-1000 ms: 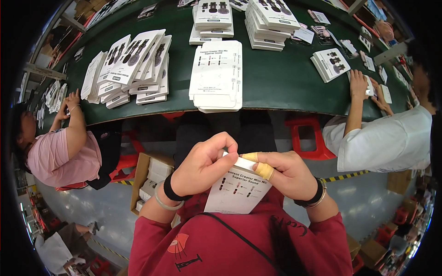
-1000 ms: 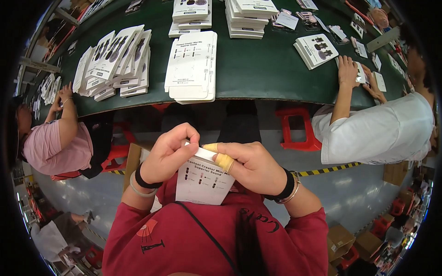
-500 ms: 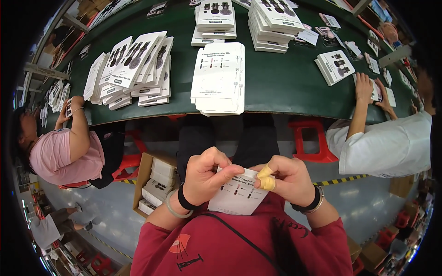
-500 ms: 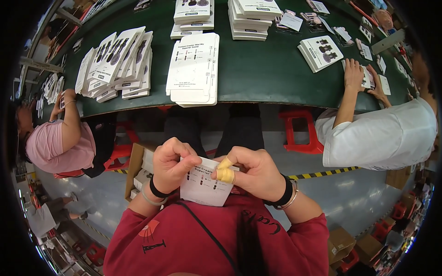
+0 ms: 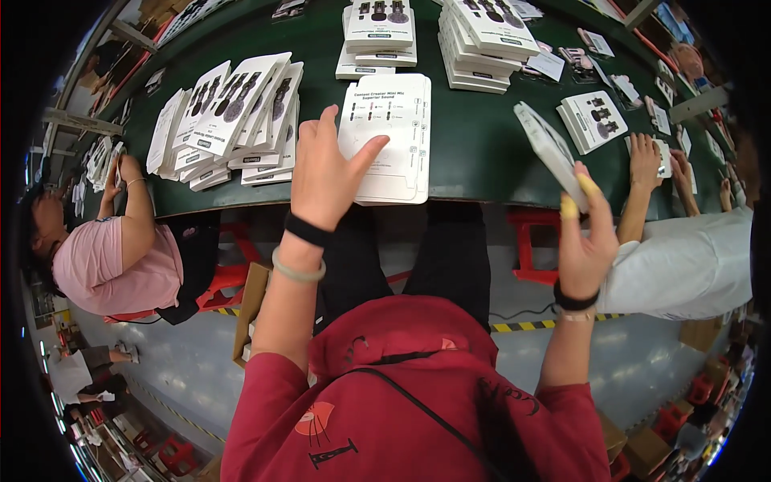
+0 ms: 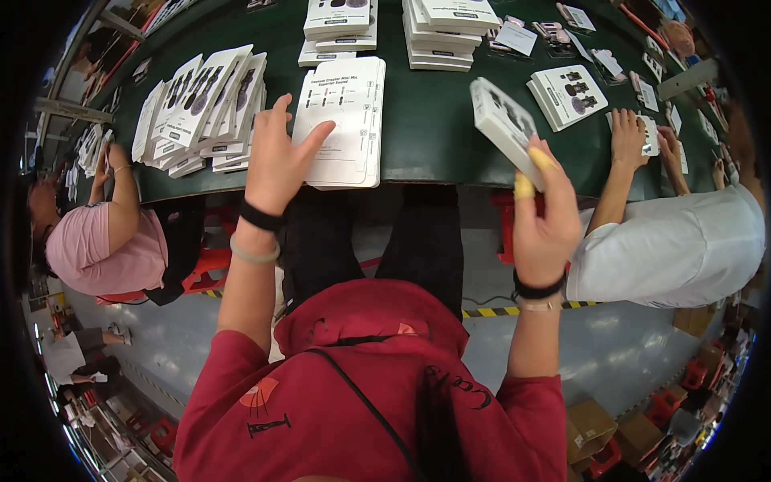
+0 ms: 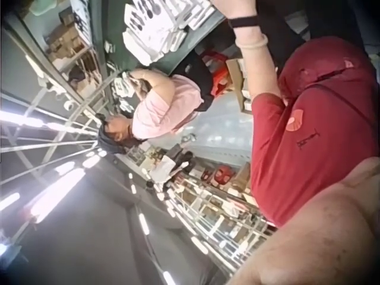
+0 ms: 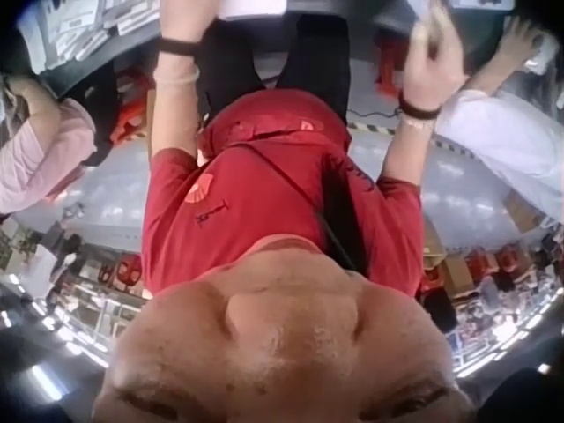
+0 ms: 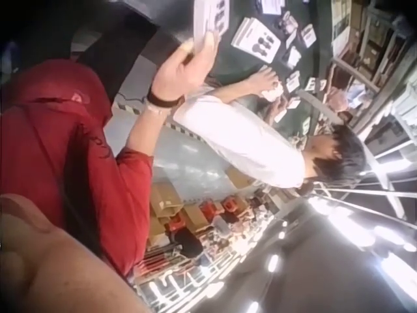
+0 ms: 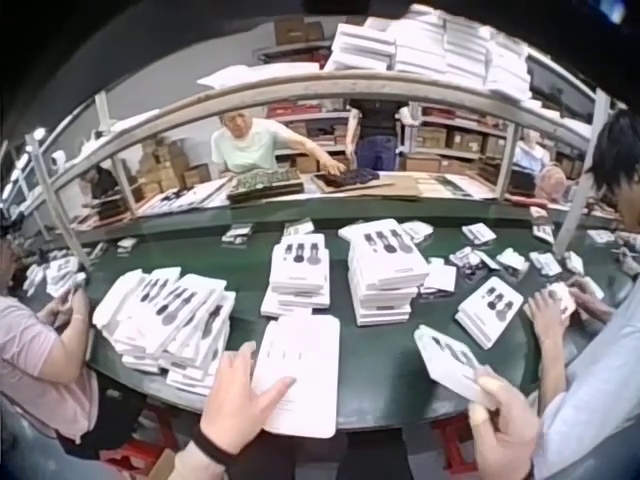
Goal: The person removes a rubber band from a stack of microphone boxes and places them on the table. They then pick up the boxes one by one, folding the top and bottom flaps of each box closed before placing it into a new stack.
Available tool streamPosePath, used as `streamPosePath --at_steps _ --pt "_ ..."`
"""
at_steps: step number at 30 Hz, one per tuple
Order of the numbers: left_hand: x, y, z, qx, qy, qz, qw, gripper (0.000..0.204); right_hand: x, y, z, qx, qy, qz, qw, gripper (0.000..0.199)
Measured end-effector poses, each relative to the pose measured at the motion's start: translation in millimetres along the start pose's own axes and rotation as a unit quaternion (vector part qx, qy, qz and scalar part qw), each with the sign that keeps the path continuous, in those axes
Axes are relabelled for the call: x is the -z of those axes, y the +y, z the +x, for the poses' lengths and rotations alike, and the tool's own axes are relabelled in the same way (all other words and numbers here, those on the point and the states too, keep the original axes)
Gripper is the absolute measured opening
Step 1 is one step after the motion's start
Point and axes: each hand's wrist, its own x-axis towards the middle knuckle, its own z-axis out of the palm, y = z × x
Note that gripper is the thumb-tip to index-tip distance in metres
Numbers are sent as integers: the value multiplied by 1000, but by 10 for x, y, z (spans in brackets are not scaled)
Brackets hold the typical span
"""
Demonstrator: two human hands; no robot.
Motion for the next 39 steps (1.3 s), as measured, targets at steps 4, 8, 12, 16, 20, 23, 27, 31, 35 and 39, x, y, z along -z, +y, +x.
streamPosePath --at_steps 4,8,12,16,20,23,27,31,35,39 --pt "-127 -298 224 66 -80 -8 995 52 -329 518 -82 71 -47 -148 985 35" --pt "-94 -342 295 110 -140 -136 975 50 -405 529 -89 64 -64 -220 971 36" --pt "11 -268 228 108 -37 -211 971 39 -391 277 15 107 -63 -141 982 35" --pt "198 26 54 94 -24 -356 929 27 -389 -218 117 88 -99 34 991 35" --pt "514 396 -311 19 -112 -336 935 19 -504 -662 172 119 -64 63 989 29" --pt "620 399 -581 -22 -175 -299 938 19 -464 -870 170 38 -118 53 991 25" --pt "606 292 -916 63 -271 -456 845 35 -348 -806 83 8 -236 58 970 25" --pt "613 288 -1176 184 -417 -709 538 70 -306 -919 -3 28 -315 129 940 22" --pt "546 285 -1393 196 -483 -751 405 87 -212 -1037 -96 111 -351 66 928 19" --pt "598 315 -1508 224 -454 -783 363 83 -83 -1093 -129 85 -441 -13 893 18"
